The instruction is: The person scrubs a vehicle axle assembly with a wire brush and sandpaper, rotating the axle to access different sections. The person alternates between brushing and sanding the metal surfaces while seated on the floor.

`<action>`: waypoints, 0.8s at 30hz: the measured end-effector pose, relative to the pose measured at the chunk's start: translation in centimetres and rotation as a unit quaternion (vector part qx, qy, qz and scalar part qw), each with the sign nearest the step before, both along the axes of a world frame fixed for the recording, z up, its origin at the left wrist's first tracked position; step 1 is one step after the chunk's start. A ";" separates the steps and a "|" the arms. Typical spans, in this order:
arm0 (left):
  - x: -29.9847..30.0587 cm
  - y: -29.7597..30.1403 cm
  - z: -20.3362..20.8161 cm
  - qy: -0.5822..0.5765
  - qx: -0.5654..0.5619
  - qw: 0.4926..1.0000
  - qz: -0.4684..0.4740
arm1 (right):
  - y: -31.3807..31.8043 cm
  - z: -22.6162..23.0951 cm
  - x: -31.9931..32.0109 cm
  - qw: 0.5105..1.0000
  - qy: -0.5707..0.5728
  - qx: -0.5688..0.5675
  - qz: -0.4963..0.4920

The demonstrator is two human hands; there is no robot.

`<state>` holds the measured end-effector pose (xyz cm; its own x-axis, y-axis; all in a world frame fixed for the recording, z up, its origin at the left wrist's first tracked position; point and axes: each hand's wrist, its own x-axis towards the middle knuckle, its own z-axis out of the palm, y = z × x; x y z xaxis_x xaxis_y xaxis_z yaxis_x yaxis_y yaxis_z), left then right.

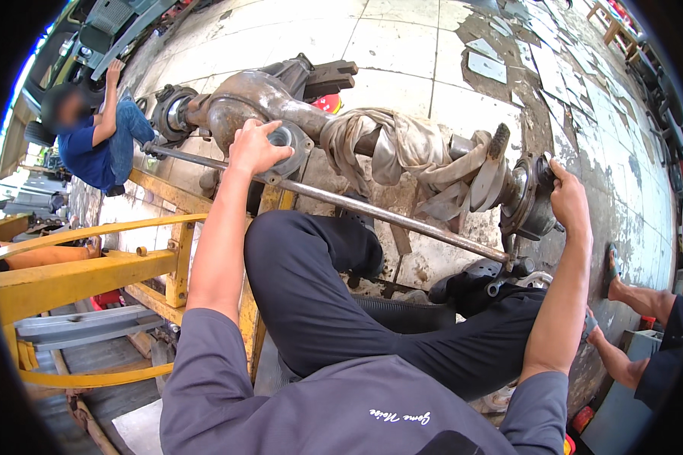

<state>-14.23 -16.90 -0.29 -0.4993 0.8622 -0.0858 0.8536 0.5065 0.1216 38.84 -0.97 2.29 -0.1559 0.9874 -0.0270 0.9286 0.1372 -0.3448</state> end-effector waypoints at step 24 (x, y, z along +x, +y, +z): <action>25.8 11.5 2.6 -0.258 -0.067 0.922 -0.280 | -0.8 0.2 1.1 1.000 0.025 0.006 0.006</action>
